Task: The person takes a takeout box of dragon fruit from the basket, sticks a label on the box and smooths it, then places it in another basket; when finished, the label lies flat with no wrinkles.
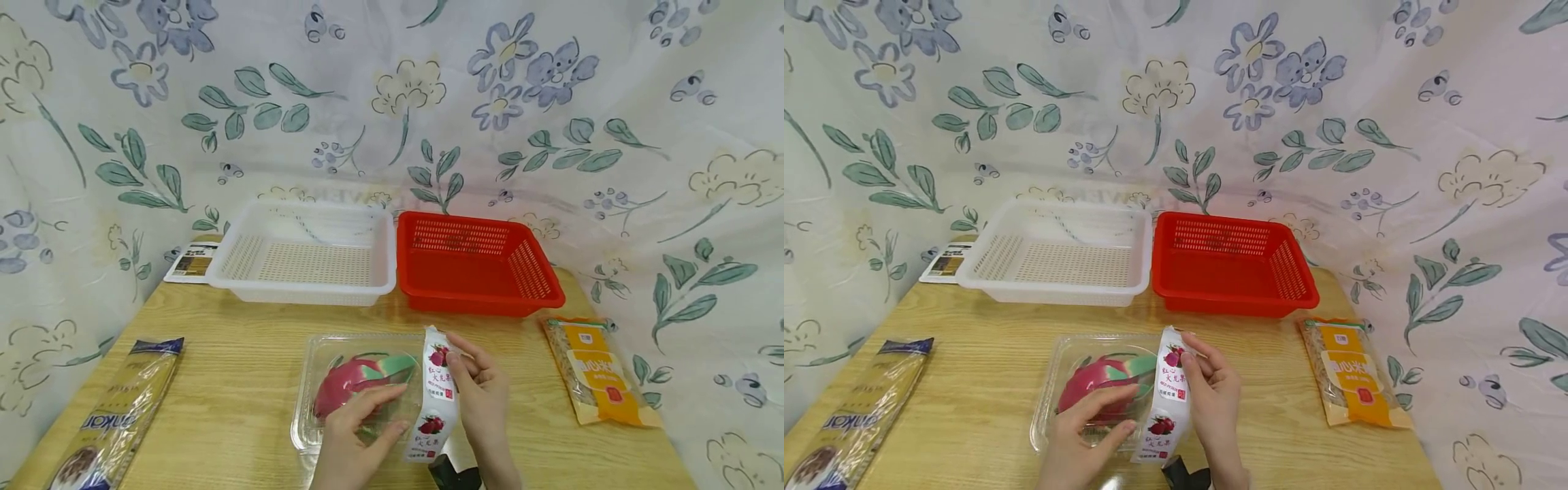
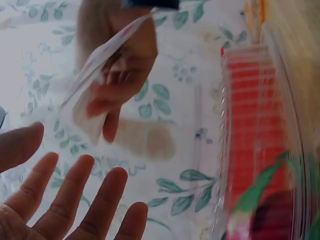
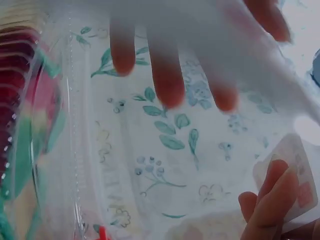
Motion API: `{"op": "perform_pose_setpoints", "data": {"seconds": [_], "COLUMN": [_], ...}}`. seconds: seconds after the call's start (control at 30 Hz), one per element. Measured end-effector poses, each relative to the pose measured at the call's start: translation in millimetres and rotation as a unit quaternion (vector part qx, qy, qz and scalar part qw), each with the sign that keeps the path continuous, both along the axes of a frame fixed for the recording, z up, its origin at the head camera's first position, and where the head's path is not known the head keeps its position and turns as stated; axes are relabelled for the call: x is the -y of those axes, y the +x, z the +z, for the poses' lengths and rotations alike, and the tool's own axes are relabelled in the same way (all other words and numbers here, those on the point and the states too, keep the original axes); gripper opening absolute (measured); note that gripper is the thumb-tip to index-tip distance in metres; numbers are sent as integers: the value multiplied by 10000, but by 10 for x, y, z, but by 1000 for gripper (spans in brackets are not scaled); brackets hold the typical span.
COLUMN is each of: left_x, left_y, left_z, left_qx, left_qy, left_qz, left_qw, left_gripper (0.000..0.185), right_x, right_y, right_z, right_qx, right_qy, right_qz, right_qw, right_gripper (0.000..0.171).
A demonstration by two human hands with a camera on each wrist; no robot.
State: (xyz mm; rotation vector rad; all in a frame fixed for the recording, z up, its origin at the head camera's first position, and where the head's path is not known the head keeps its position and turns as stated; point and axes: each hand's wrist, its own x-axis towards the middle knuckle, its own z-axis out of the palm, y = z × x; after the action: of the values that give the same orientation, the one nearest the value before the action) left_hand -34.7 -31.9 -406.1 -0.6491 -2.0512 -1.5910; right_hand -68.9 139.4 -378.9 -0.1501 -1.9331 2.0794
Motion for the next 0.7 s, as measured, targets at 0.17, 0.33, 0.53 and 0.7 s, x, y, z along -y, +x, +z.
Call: {"op": "perform_pose_setpoints", "data": {"seconds": [0.17, 0.33, 0.53, 0.7], "left_x": [-131, -186, -212, -213], "left_y": [-21, -61, -124, -163], "left_z": [-31, -50, -108, -154], "left_qx": [61, -372, -1166, -1570], "left_qy": [39, 155, 49, -8], "left_qz": [-271, -276, 81, 109], "left_qw": [9996, 9988, 9931, 9875], "left_gripper": [39, 34, 30, 28], "right_x": [64, 83, 86, 84], "right_y": [-19, -7, 23, 38], "right_z": [-31, -51, -47, -49], "right_qx": [-217, -136, 23, 65], "right_qy": [-25, 36, 15, 41], "right_qz": [-210, -280, -266, -250], "right_qw": [9995, 9995, 9996, 9997], "right_gripper": [18, 16, 16, 15]}}
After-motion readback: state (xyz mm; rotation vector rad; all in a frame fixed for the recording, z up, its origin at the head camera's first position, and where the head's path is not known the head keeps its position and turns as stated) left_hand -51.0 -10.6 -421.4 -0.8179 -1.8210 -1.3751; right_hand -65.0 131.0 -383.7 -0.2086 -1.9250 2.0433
